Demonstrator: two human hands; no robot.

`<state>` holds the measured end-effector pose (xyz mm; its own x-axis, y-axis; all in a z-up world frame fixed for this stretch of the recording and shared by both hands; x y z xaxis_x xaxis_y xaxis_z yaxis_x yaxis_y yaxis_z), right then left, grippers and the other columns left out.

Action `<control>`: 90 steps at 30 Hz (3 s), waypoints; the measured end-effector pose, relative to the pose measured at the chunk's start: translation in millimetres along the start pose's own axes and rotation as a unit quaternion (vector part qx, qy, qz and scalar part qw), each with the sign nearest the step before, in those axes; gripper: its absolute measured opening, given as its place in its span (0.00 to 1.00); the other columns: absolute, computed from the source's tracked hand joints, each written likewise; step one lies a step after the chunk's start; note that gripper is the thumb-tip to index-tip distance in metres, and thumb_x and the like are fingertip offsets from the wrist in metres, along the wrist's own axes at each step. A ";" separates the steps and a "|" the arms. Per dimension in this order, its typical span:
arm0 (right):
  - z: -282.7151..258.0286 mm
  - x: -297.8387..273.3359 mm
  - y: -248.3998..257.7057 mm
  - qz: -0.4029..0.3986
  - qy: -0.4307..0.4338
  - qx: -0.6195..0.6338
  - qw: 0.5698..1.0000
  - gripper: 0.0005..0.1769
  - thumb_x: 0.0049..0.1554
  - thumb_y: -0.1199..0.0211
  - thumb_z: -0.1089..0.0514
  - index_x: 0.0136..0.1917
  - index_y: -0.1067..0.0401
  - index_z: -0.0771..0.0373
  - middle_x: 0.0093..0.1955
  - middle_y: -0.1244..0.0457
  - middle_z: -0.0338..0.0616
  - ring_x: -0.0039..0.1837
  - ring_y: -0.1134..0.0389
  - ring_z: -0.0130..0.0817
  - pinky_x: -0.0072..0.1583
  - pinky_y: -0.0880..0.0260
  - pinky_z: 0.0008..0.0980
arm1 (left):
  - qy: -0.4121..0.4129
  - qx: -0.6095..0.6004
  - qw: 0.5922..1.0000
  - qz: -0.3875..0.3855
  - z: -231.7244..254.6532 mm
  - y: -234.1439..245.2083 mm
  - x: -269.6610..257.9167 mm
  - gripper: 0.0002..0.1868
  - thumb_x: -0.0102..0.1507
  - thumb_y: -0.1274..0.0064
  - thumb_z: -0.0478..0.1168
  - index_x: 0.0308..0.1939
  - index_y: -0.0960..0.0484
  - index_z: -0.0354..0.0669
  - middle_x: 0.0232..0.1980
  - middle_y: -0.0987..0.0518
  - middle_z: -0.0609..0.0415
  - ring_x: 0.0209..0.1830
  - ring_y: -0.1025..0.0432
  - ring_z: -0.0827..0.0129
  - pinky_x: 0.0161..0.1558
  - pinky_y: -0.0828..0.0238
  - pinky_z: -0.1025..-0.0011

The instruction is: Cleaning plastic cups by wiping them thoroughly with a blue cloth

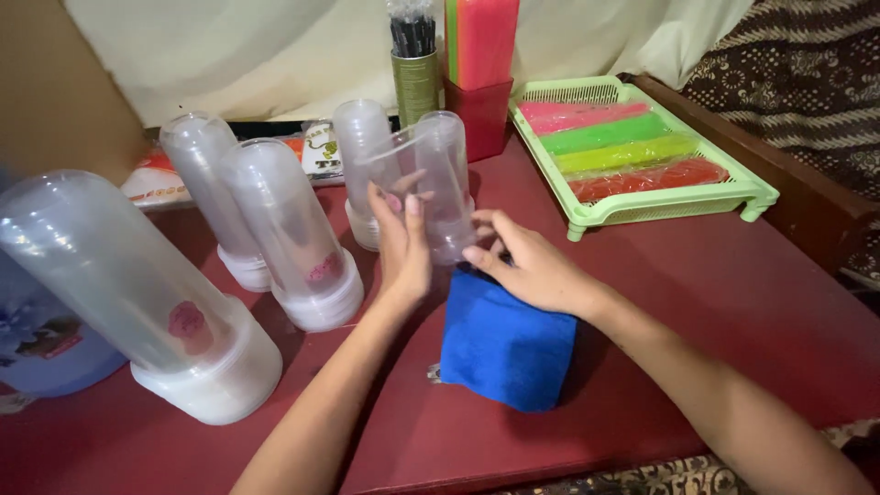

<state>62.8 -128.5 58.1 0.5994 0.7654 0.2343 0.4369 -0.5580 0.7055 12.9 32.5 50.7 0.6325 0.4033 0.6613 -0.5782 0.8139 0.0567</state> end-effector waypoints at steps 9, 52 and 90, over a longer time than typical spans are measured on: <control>45.5 18.5 7.8 0.172 0.071 0.285 0.940 0.37 0.61 0.35 0.53 0.77 0.50 0.62 0.63 0.41 0.56 0.59 0.30 0.47 0.51 0.20 0.45 | 0.060 0.122 0.988 -0.072 53.4 -14.5 -10.1 0.41 0.72 0.71 0.52 0.71 0.60 0.12 0.71 0.47 0.11 0.72 0.47 0.22 0.74 0.56 0.41; -106.6 182.6 -4.6 0.223 0.174 -0.243 0.928 0.39 0.52 0.24 0.32 0.59 0.34 0.62 0.58 0.47 0.51 0.60 0.36 0.54 0.48 0.30 0.54 | -0.103 0.552 0.822 -0.088 -39.6 -37.2 -24.6 0.27 0.59 0.51 0.59 0.49 0.21 0.42 0.54 0.27 0.41 0.57 0.35 0.46 0.64 0.42 0.49; -28.1 141.7 80.9 0.094 -0.010 -0.222 0.970 0.43 0.53 0.39 0.25 0.70 0.33 0.55 0.68 0.35 0.45 0.67 0.35 0.46 0.60 0.35 0.49 | -0.013 0.455 0.879 -0.138 -51.7 -28.1 -23.7 0.43 0.63 0.53 0.57 0.74 0.43 0.33 0.57 0.24 0.44 0.57 0.33 0.45 0.51 0.35 0.50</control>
<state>164.2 -56.2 167.2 0.6559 0.6547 0.3757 -0.0105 -0.4898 0.8718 40.8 21.7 -5.3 0.8083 0.2229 0.5449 -0.5851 0.2020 0.7854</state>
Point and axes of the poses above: each hand's wrist, its own x-axis towards the middle knuckle, its own y-axis out of the back of the hand, z = x × y, the point moved 6 cm from there along x, towards the middle knuckle
